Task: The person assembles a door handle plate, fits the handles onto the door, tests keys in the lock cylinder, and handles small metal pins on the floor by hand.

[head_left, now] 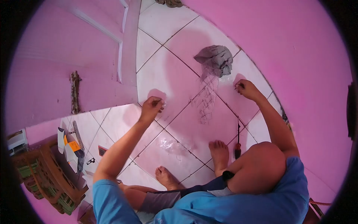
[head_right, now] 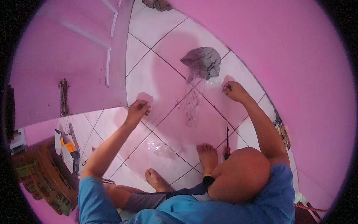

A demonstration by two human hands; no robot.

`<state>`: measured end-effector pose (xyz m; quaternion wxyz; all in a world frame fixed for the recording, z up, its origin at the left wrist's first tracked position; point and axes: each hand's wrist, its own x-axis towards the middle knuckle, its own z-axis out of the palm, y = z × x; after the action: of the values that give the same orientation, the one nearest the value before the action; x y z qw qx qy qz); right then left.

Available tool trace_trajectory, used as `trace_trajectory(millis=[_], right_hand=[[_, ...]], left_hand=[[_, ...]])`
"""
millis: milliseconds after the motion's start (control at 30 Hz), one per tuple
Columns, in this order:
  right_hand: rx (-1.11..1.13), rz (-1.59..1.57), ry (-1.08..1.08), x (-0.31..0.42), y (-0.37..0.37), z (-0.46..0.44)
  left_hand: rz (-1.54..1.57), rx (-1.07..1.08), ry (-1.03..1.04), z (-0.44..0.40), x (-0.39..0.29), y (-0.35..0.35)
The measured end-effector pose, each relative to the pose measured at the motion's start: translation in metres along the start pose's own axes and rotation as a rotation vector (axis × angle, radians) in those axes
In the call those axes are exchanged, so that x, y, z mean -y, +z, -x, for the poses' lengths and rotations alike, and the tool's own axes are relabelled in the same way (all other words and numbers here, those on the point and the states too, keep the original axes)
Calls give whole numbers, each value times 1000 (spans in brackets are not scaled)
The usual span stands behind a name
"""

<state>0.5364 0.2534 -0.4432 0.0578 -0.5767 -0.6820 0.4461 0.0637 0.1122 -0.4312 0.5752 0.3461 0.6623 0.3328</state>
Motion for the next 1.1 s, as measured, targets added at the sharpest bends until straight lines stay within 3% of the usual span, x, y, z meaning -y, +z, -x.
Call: trace_trajectory(millis=[133,200,233,367,400,433,467,533,667,800,867,933,1100], right_hand=[[-65,-69,176,17,-27,-7],[-139,-129,75,14,-32,-16],[-125,-330,46,4,-29,-24],[-26,-641,-24,66,-44,-8],[-33,-669,-34,82,-53,-5],[-40,-696,-37,95,-63,-2],[-46,-721,-37,106,-74,2],[-100,-730,-45,126,-99,13],[-130,-900,-150,166,-131,17],[-13,-899,-209,228,-149,18],[32,-865,-337,277,-148,11],[124,-890,-439,340,-145,18],[347,-1027,-589,512,-136,94]], left_hand=[[-411,-141,408,-31,3,33],[-546,-221,471,-39,8,46],[-616,-272,540,-44,16,50],[-780,-295,442,-41,17,58],[-737,-298,317,-19,-17,60],[-810,-445,435,-23,-4,61],[-816,-491,439,-13,-17,57],[-459,-397,338,17,-63,54],[-263,-547,496,83,-175,26],[-281,-1148,906,168,-273,-29],[-125,-1340,1023,203,-316,-49],[-234,-1532,1094,228,-346,-58],[-459,-1635,1135,250,-399,-90]])
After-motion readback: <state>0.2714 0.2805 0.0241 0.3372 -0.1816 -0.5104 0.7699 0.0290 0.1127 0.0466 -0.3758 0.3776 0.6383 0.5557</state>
